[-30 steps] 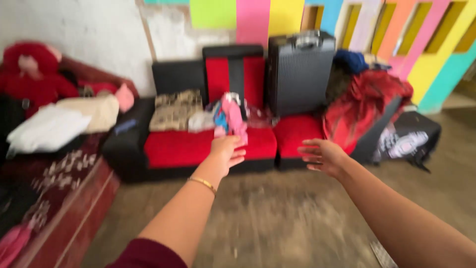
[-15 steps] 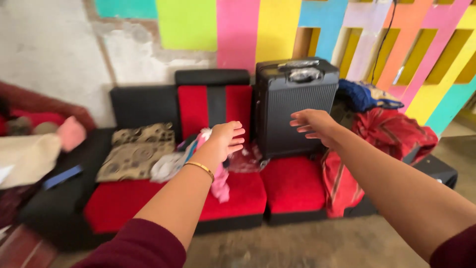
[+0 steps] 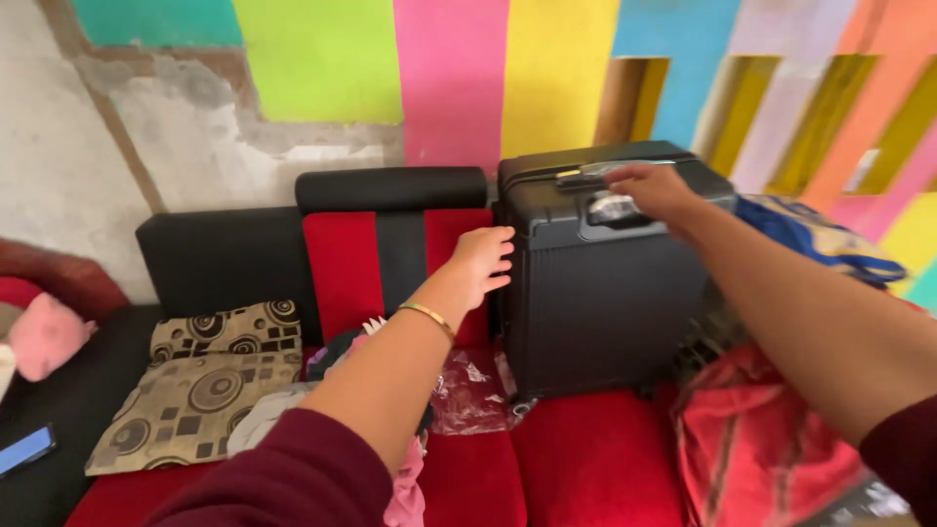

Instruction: Packing items and smaller luggage into a large suitcase.

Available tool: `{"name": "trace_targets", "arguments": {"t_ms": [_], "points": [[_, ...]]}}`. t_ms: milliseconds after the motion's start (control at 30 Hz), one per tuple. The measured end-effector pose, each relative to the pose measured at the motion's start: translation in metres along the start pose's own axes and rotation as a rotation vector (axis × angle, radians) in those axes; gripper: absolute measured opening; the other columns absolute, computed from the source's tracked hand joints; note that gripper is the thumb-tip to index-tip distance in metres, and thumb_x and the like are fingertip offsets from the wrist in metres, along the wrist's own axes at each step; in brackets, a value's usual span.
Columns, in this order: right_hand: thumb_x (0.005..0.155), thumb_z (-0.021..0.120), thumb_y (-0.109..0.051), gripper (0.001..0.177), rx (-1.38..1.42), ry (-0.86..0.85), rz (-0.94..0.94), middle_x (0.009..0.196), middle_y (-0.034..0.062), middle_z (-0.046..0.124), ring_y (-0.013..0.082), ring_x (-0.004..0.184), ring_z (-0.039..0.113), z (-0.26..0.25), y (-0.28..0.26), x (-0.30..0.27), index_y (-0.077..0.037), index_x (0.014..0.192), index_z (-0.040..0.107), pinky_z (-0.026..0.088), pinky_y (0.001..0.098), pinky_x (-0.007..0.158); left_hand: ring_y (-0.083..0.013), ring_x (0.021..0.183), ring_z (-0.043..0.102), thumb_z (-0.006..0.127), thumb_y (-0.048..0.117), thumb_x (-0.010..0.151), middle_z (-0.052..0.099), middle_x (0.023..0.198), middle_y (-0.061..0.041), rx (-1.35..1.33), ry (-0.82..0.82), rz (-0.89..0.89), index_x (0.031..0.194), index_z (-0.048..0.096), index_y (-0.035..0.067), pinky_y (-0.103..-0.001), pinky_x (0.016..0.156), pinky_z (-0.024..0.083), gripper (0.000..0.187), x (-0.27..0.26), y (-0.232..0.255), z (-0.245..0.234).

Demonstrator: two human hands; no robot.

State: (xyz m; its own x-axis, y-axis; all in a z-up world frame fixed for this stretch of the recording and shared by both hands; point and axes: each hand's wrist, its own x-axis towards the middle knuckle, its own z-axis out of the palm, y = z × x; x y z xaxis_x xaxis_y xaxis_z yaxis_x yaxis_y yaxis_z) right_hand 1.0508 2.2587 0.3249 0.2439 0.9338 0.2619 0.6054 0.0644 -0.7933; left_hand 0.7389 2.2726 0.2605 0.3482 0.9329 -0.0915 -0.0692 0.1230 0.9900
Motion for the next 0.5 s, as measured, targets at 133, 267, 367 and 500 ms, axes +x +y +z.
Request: {"name": "trace_targets", "arguments": {"t_ms": [133, 267, 367, 500], "points": [[0.094, 0.071, -0.030, 0.043, -0.234, -0.006, -0.041, 0.129, 0.0114, 0.071, 0.0364, 0.117, 0.067, -0.014, 0.017, 0.074, -0.022, 0.136, 0.071, 0.052, 0.0514, 0.097, -0.0282, 0.126, 0.057, 0.059, 0.035, 0.095, 0.061, 0.140, -0.007, 0.067, 0.084, 0.043, 0.139, 0.059, 0.014, -0.046, 0.100, 0.051, 0.049, 0.051, 0.002, 0.023], [0.087, 0.076, -0.041, 0.055, -0.566, -0.018, -0.152, 0.139, 0.0105, 0.065, 0.0357, 0.130, 0.057, -0.027, 0.060, 0.162, -0.029, 0.140, 0.066, 0.049, 0.0494, 0.105, -0.0288, 0.119, 0.058, 0.060, 0.032, 0.095, 0.064, 0.135, -0.008, 0.089, 0.219, 0.106, 0.133, 0.063, 0.012, -0.045, 0.097, 0.051, 0.043, 0.105, 0.009, 0.057], [0.079, 0.079, -0.055, 0.072, -0.814, -0.085, -0.229, 0.139, 0.0132, 0.062, 0.0418, 0.135, 0.049, -0.034, 0.093, 0.211, -0.030, 0.144, 0.060, 0.045, 0.0536, 0.107, -0.0277, 0.103, 0.067, 0.063, 0.025, 0.094, 0.071, 0.125, -0.015, 0.101, 0.342, 0.168, 0.124, 0.071, 0.007, -0.042, 0.090, 0.056, 0.036, 0.137, 0.012, 0.094], [0.075, 0.075, -0.067, 0.071, -0.918, -0.157, -0.394, 0.134, 0.0118, 0.066, 0.0401, 0.135, 0.051, -0.039, 0.110, 0.230, -0.025, 0.132, 0.068, 0.046, 0.0522, 0.109, -0.0209, 0.110, 0.069, 0.067, 0.025, 0.089, 0.075, 0.118, -0.008, 0.365, 0.539, 0.233, 0.118, 0.073, 0.010, -0.035, 0.095, 0.052, 0.033, 0.162, 0.013, 0.145]]}}
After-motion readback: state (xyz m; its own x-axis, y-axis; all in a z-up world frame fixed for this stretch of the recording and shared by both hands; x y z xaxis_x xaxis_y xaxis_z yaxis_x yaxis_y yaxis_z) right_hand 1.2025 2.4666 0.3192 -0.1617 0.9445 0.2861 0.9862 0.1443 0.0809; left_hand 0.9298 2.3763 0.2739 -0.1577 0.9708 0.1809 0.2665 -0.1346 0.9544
